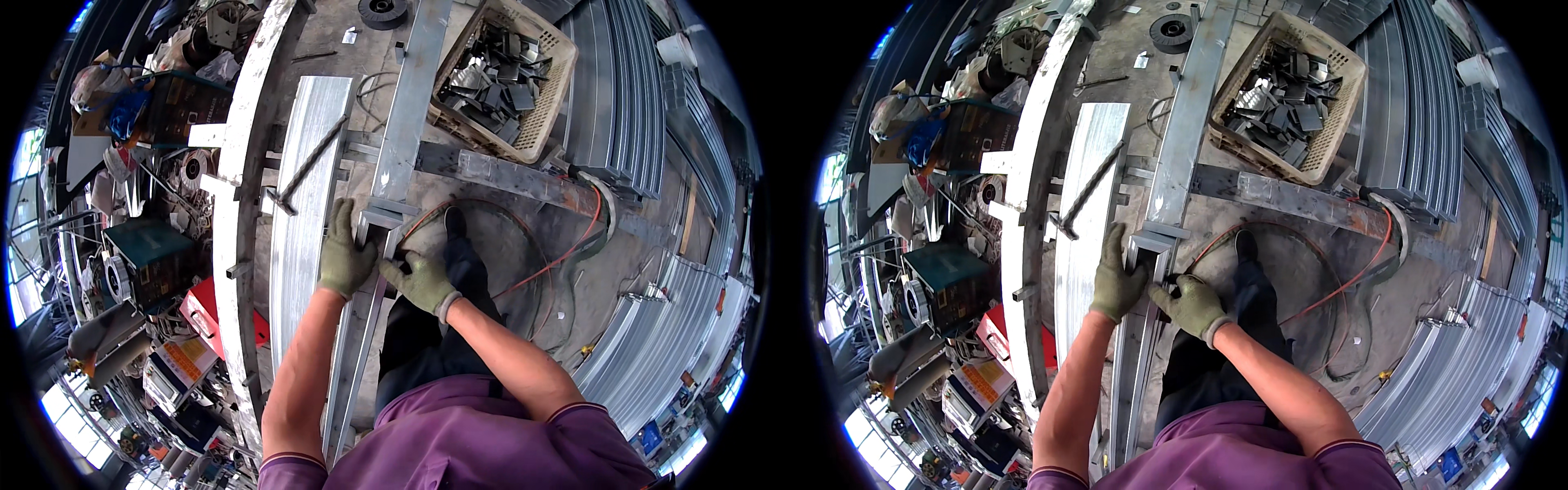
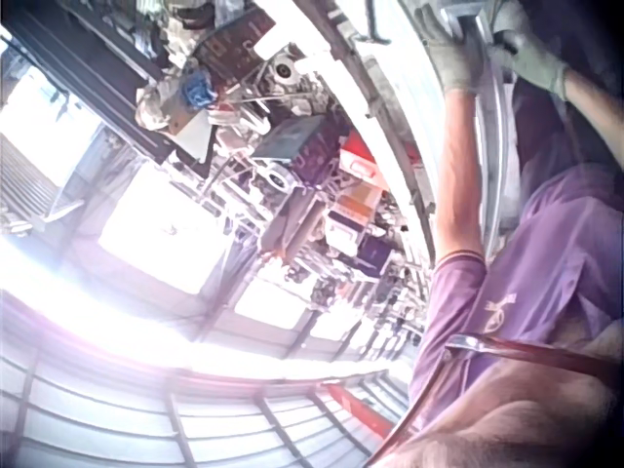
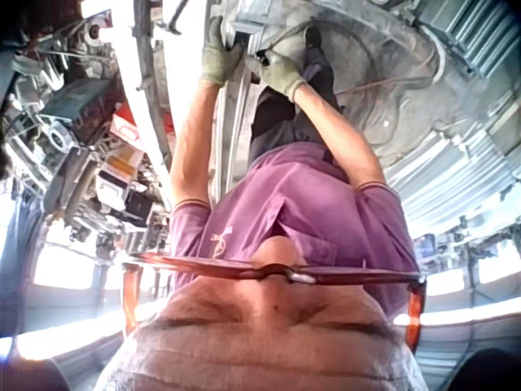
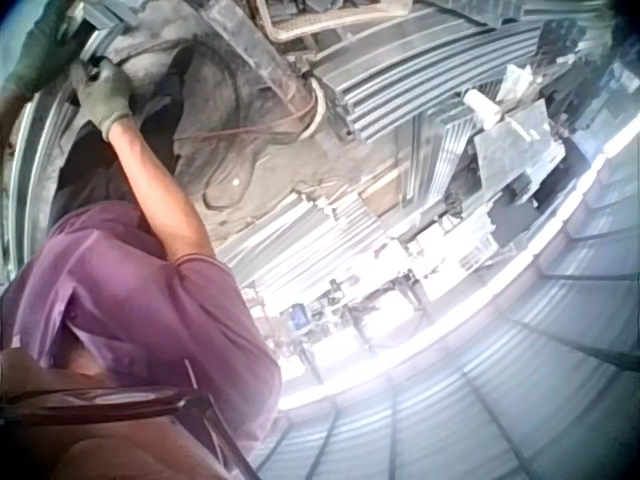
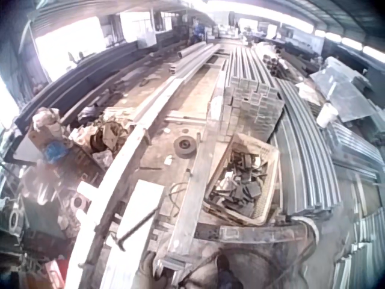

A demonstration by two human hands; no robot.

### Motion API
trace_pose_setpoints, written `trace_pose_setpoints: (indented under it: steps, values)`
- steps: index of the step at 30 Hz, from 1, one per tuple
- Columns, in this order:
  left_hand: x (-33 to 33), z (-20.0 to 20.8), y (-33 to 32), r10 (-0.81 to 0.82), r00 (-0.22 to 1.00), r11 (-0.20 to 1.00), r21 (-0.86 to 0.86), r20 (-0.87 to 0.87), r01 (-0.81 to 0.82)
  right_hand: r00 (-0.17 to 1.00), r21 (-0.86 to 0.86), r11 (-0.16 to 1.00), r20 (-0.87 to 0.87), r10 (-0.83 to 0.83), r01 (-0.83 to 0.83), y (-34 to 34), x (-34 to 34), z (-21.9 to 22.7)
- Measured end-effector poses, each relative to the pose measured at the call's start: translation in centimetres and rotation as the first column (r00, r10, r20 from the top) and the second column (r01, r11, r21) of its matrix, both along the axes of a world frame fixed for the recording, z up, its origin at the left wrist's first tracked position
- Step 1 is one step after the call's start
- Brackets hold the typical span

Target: The person picks up a long metal frame and places it on a workbench. They position a small metal piece onto the frame and weld it in place using a handheld welding torch. The person repeats this process with additional metal pieces, welding them to the frame.

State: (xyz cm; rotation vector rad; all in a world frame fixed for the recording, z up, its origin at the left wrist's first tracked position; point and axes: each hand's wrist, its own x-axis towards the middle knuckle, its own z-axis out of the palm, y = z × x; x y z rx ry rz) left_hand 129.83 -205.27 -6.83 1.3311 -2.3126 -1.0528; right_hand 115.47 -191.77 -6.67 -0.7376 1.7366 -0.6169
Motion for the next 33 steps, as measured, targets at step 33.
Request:
trace_pose_setpoints:
  steps: [33]
  values:
    - [-1.2,0.9,12.2,0.289,0.841,0.943,0.013,0.457,-0.332,0.950,-0.504,0.818,-0.269,0.158,-0.279,-7.6,-8.0,0.9]
